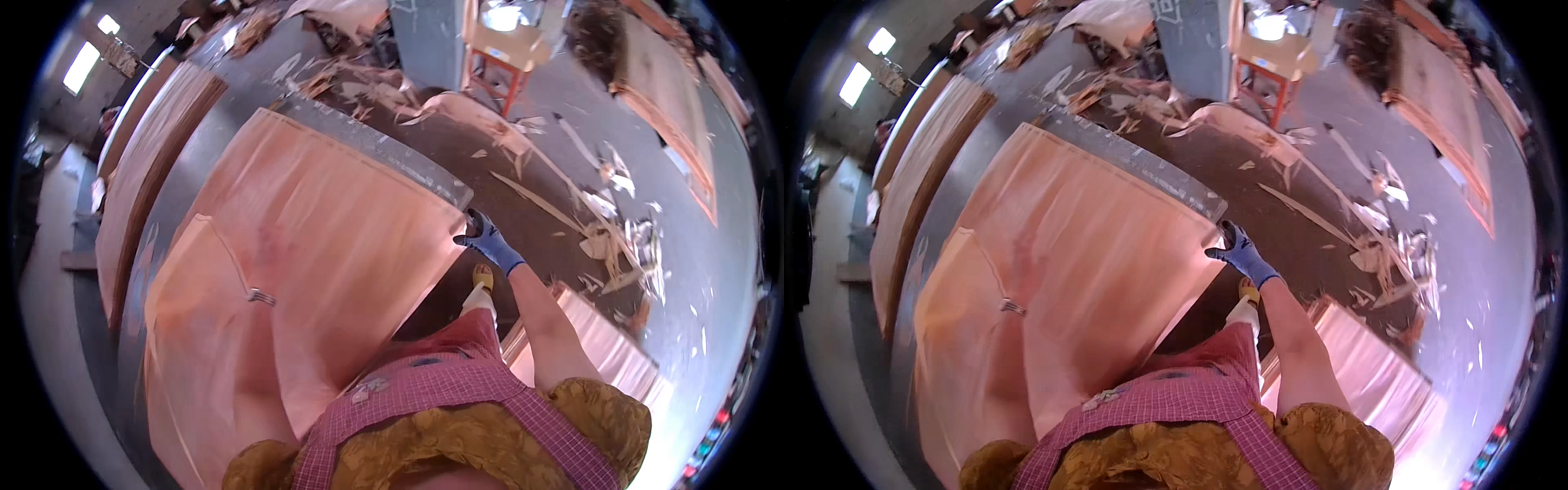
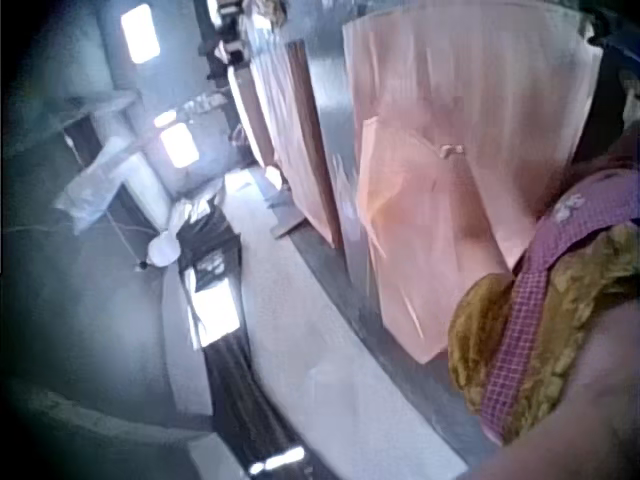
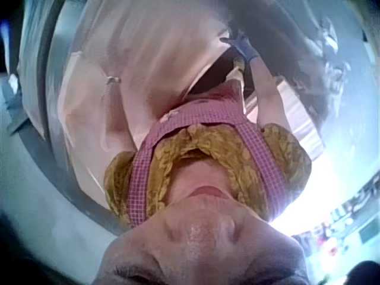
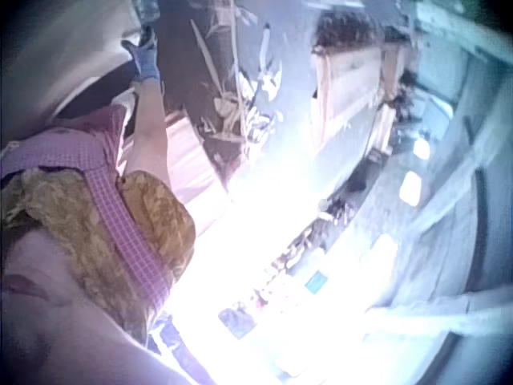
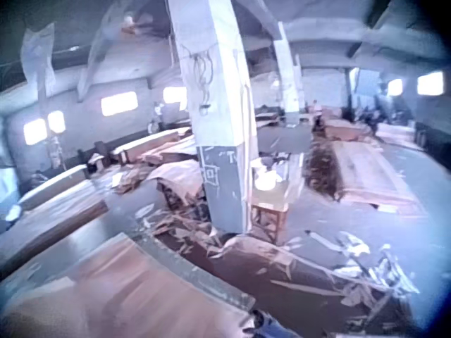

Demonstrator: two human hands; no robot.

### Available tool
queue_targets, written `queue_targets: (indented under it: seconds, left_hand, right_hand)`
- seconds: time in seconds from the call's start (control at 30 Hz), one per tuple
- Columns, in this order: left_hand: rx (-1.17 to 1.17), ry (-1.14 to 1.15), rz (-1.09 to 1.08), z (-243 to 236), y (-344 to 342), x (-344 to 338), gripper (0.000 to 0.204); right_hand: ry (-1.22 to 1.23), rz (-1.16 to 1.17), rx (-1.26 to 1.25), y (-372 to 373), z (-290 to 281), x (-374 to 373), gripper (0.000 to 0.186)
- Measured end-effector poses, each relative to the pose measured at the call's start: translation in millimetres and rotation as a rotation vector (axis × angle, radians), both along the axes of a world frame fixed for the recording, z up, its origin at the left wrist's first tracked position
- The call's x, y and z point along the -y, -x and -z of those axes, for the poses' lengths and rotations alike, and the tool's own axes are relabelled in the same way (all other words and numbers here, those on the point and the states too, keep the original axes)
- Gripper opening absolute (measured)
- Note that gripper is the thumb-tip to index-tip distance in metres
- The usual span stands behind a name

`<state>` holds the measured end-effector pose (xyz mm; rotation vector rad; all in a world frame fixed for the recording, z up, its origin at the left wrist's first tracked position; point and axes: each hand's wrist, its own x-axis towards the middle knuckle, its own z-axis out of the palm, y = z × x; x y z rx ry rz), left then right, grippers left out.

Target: The person selects, flips, and arranges thin wood veneer sheets on a workbench, then uses a small blade to trim off long strips and patches areas with tape.

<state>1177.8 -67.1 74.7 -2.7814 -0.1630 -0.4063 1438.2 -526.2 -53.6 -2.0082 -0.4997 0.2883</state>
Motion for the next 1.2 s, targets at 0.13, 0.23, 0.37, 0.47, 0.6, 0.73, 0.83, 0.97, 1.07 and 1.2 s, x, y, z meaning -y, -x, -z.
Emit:
queue_targets:
  seconds: [0.13, 0.23, 0.37, 0.47, 0.6, 0.73, 0.83, 0.97, 1.07, 1.2]
  left_hand:
    - [-0.259, 0.341, -0.248, 39.0, -59.0, 76.8, 0.063]
    - [-0.223, 0.427, -0.563, 52.8, -95.5, 119.2, 0.073]
    - [-0.228, 0.492, -0.676, 38.5, -133.9, 139.3, 0.079]
    - [-0.298, 0.544, -0.667, 35.0, -124.9, 135.9, 0.081]
    - [-0.233, 0.453, -0.674, 43.5, -125.3, 144.3, 0.083]
    - [-0.137, 0.399, -0.668, 45.4, -132.7, 182.2, 0.086]
    - [-0.167, 0.418, -0.703, 42.6, -130.5, 225.5, 0.086]
    - [-0.086, 0.489, -0.691, 38.7, -140.3, 266.2, 0.086]
    - [-0.071, 0.559, -0.742, 39.5, -140.8, 275.7, 0.086]
    - [-0.042, 0.579, -0.74, 41.7, -148.0, 275.0, 0.085]
  right_hand:
    - [-0.065, -0.461, -0.295, -49.3, 25.4, -20.9, 0.052]
    - [-0.106, -0.635, -0.313, -65.1, 35.6, -21.9, 0.058]
    - [-0.177, -0.753, -0.107, -88.4, 69.2, -21.9, 0.048]
    - [-0.06, -0.8, -0.271, -89.5, 53.5, -14.4, 0.041]
    - [-0.138, -0.75, -0.399, -79.2, 36.3, 9.2, 0.041]
    - [-0.001, -0.824, -0.315, -81.5, 20.1, 48.4, 0.037]
    - [-0.003, -0.885, -0.362, -77.7, 6.8, 82.8, 0.034]
    - [0.03, -0.791, -0.404, -73.4, 12.5, 126.5, 0.032]
    - [-0.059, -0.634, -0.82, -66.3, 48.5, 130.3, 0.035]
    - [0.259, -0.606, -0.518, -111.8, 74.1, 117.6, 0.036]
